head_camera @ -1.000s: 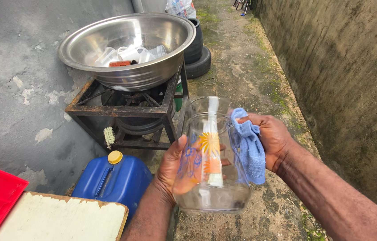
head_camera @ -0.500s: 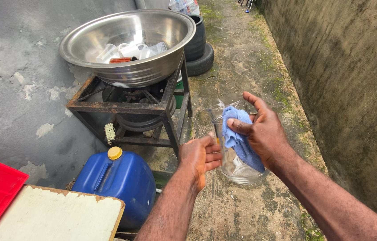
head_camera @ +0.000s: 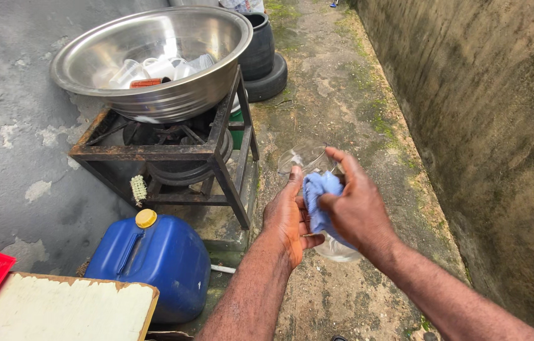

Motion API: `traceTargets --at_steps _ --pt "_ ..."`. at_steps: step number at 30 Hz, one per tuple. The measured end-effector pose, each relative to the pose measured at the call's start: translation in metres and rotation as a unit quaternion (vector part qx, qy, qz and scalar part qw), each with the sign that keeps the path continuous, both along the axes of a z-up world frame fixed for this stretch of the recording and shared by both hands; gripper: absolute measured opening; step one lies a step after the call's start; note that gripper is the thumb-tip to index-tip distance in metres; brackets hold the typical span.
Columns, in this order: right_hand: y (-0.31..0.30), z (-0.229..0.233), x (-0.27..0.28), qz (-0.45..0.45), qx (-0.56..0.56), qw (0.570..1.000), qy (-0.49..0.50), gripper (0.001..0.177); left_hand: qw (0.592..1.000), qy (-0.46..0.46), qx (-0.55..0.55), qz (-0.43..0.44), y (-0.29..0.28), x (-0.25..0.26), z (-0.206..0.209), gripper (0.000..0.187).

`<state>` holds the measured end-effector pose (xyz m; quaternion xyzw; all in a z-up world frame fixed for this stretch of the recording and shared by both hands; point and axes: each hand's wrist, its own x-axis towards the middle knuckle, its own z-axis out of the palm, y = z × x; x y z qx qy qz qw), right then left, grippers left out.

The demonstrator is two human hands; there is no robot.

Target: The person picks a glass pitcher from a metal basin, rinses it by hand, and затем wipes the inside and outside of the pitcher with a blue cloth while it rests on a wooden table.

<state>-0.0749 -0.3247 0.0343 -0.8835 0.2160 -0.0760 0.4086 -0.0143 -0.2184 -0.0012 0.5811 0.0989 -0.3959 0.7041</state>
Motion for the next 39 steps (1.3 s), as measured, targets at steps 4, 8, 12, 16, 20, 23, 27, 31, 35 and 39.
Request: traceTargets --at_steps 4,8,12,16,20,23,27,31,35,39 --pt "-0.011 0.008 -0.002 -0.046 0.071 0.992 -0.089 0.071 0.992 -0.073 0.064 0.078 -0.008 0.003 -0.018 0.086" --pt "-0.015 0.012 -0.005 -0.075 0.145 0.979 -0.125 0.067 0.956 -0.084 0.177 0.22 0.009 0.014 -0.031 0.09" --pt "-0.013 0.012 0.004 -0.044 0.229 0.943 -0.237 0.066 0.974 0.166 0.046 0.147 0.023 -0.001 -0.044 0.1" --pt "-0.003 0.01 0.008 0.014 0.283 0.903 -0.324 0.069 0.937 0.232 -0.242 0.096 0.018 -0.009 -0.04 0.114" --pt "0.007 0.009 0.007 0.052 0.205 0.923 -0.32 0.073 0.921 0.174 -0.288 0.196 0.016 0.001 -0.023 0.092" --pt "0.014 0.008 0.007 0.056 0.262 0.918 -0.293 0.067 0.923 0.158 -0.256 0.239 0.021 0.018 -0.016 0.09" --pt "0.022 0.007 0.006 0.07 0.354 0.878 -0.315 0.061 0.878 0.12 -0.403 0.227 0.029 0.031 -0.014 0.091" --pt "0.026 0.011 0.011 0.064 0.398 0.87 -0.283 0.061 0.885 0.088 -0.417 0.188 0.035 0.026 -0.02 0.091" --pt "0.024 0.01 0.012 0.077 0.473 0.84 -0.254 0.064 0.874 0.097 -0.429 0.207 0.036 0.027 -0.028 0.081" --pt "0.021 0.005 0.014 0.047 0.546 0.805 -0.227 0.065 0.871 0.055 -0.452 0.182 0.044 0.032 -0.021 0.072"
